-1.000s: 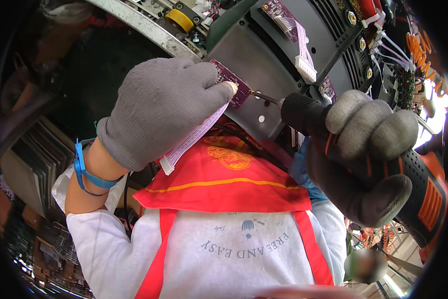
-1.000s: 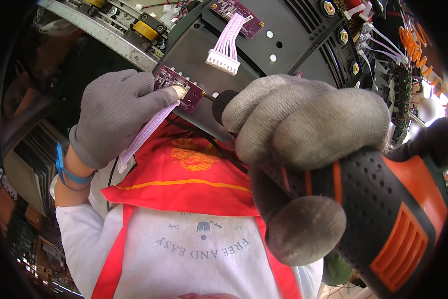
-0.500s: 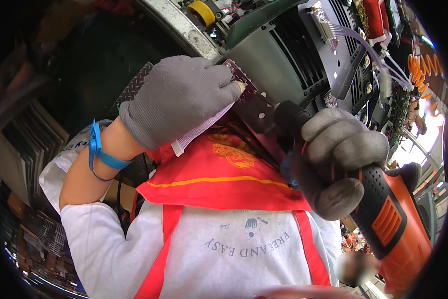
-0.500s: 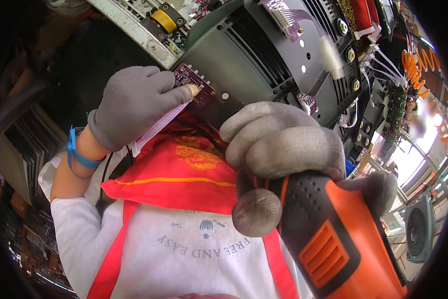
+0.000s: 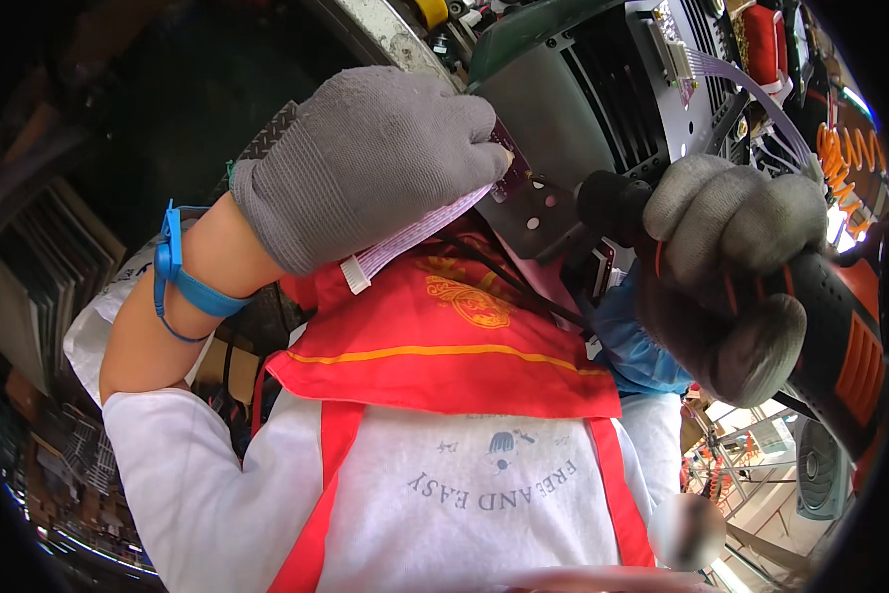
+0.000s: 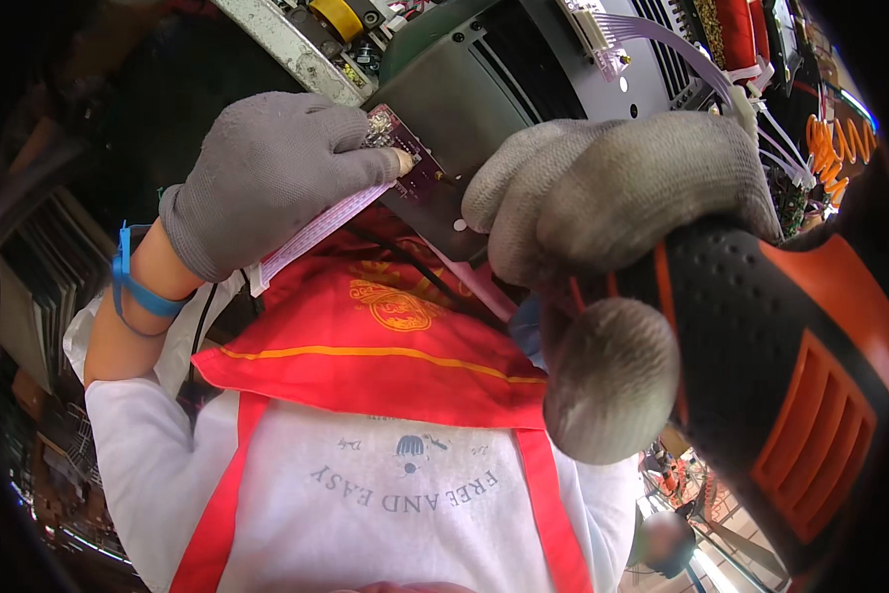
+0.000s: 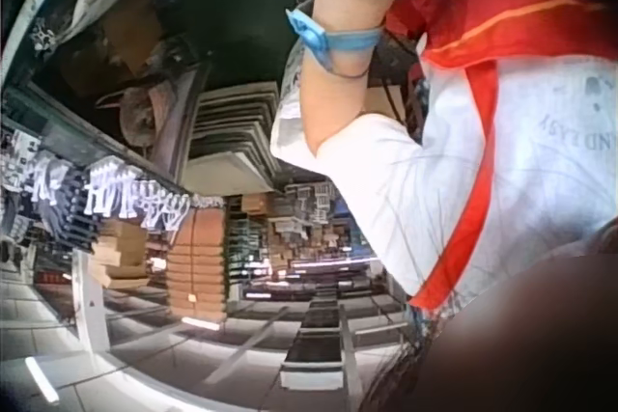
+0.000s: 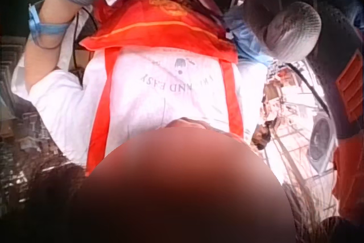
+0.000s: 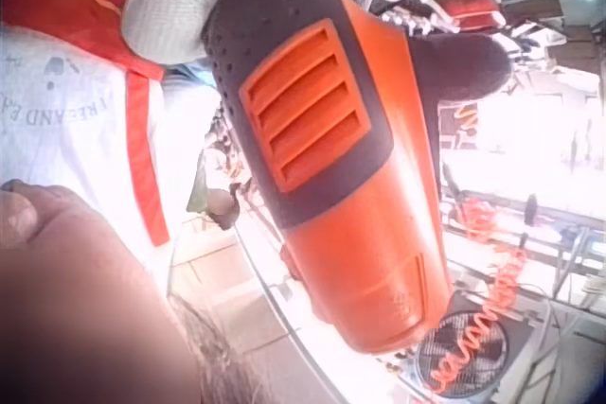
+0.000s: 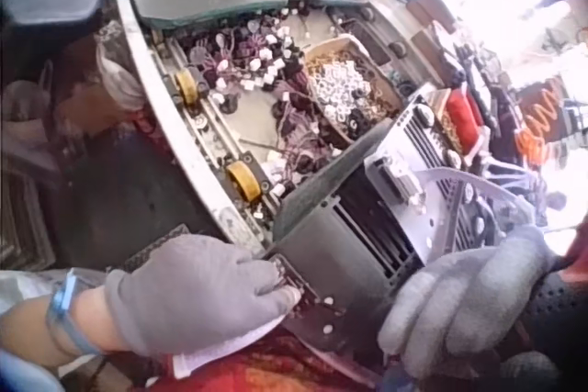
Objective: Assembling electronic components and wiring into the housing of a welding machine using a power drill.
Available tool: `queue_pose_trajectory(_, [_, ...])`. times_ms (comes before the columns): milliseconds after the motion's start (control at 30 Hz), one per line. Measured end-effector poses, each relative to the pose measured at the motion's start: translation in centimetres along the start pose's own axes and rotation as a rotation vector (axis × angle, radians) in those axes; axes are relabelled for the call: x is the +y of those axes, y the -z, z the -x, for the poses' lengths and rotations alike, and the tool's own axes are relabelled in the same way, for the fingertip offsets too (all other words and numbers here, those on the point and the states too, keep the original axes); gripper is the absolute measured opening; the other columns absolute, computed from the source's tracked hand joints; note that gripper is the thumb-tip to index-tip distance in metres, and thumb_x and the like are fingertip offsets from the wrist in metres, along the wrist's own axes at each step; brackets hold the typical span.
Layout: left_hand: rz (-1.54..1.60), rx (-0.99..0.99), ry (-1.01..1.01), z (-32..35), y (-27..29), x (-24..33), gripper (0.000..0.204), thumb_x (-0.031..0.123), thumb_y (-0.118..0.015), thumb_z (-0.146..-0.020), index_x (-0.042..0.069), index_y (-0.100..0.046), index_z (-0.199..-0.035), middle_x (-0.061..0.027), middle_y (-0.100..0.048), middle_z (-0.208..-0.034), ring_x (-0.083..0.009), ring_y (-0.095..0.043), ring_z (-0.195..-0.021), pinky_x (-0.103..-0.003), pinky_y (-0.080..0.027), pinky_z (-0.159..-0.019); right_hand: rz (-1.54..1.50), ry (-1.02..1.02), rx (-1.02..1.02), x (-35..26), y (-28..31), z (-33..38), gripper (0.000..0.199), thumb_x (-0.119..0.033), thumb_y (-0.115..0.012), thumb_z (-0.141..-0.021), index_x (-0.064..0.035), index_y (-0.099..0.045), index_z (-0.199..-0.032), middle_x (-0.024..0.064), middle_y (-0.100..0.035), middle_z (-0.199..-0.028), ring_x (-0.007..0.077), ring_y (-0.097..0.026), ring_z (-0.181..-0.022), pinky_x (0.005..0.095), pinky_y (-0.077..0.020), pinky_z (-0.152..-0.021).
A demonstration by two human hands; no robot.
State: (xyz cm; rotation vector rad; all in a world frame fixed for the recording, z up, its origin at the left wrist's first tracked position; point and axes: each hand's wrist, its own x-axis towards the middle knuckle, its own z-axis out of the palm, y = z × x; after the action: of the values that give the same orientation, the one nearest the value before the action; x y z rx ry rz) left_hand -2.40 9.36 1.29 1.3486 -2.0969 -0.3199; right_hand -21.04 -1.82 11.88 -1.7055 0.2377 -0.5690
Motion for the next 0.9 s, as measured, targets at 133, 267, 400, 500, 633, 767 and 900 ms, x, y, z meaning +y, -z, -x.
queue_pose_trajectory(133, [-0.006,0.048,0.020,0.4,-0.3,0.2,0.024,0.015,-0.063,-0.076,0.016,-0.070,-0.099,-0.0027,-0.062,-0.081,-0.0211,-0.063,-0.074,-0.032,-0.050,-0.061,0.066,0.002,-0.052,-0.4,-0.8,-0.1,0.027,-0.034,-0.057,-0.090,-0.0096,-0.047,-0.094,0.0017,-0.046,-0.060,0.0154,-0.044,-0.052,0.0298,-0.0401,-0.056])
queue_pose_trajectory(267, [0.036,0.069,0.021,0.6,-0.6,0.1,0.023,0.015,-0.062,-0.076,0.016,-0.070,-0.097,-0.0017,-0.060,-0.079,-0.0203,-0.062,-0.072,-0.032,-0.049,-0.059,0.178,0.062,0.070,-0.6,-2.4,0.7,0.027,-0.032,-0.060,-0.088,-0.0084,-0.047,-0.090,0.0000,-0.044,-0.055,0.0135,-0.043,-0.046,0.0282,-0.0390,-0.052])
queue_pose_trajectory(400, [-0.001,0.070,0.008,0.5,-0.6,0.1,0.022,0.015,-0.062,-0.076,0.017,-0.069,-0.097,-0.0007,-0.060,-0.080,-0.0198,-0.061,-0.072,-0.031,-0.049,-0.059,0.160,0.133,0.157,-0.1,-2.8,1.4,0.028,-0.032,-0.061,-0.087,-0.0071,-0.047,-0.087,-0.0006,-0.043,-0.055,0.0113,-0.040,-0.044,0.0277,-0.0391,-0.052])
queue_pose_trajectory(500, [-0.015,0.060,0.009,0.4,-0.5,0.0,0.023,0.014,-0.061,-0.077,0.017,-0.069,-0.098,-0.0003,-0.061,-0.081,-0.0196,-0.062,-0.073,-0.031,-0.049,-0.059,0.198,0.140,0.187,-0.4,-2.9,2.2,0.028,-0.033,-0.059,-0.088,-0.0082,-0.045,-0.089,0.0004,-0.044,-0.060,0.0133,-0.044,-0.050,0.0283,-0.0399,-0.056])
queue_pose_trajectory(633, [0.038,0.056,0.022,0.4,-0.7,-0.3,0.023,0.014,-0.062,-0.076,0.016,-0.069,-0.098,-0.0006,-0.061,-0.081,-0.0199,-0.062,-0.073,-0.031,-0.049,-0.060,0.269,0.153,0.256,-0.2,-3.6,3.2,0.025,-0.032,-0.054,-0.091,-0.0105,-0.041,-0.088,0.0018,-0.043,-0.066,0.0160,-0.045,-0.060,0.0297,-0.0397,-0.063])
queue_pose_trajectory(767, [0.097,0.110,0.020,0.7,-1.0,-0.3,0.023,0.015,-0.063,-0.075,0.016,-0.069,-0.097,-0.0008,-0.061,-0.080,-0.0198,-0.061,-0.071,-0.031,-0.049,-0.058,0.237,0.223,0.370,0.4,-4.7,3.4,0.023,-0.024,-0.049,-0.093,-0.0148,-0.034,-0.078,0.0000,-0.036,-0.072,0.0147,-0.038,-0.059,0.0310,-0.0347,-0.060])
queue_pose_trajectory(900, [0.111,0.105,0.025,0.6,-1.4,-0.6,0.022,0.014,-0.063,-0.075,0.016,-0.069,-0.095,-0.0006,-0.060,-0.077,-0.0192,-0.061,-0.069,-0.031,-0.048,-0.055,0.148,0.262,0.389,0.6,-5.2,3.0,0.033,-0.016,-0.048,-0.092,-0.0173,-0.025,-0.069,-0.0030,-0.030,-0.072,0.0111,-0.033,-0.054,0.0297,-0.0296,-0.054])
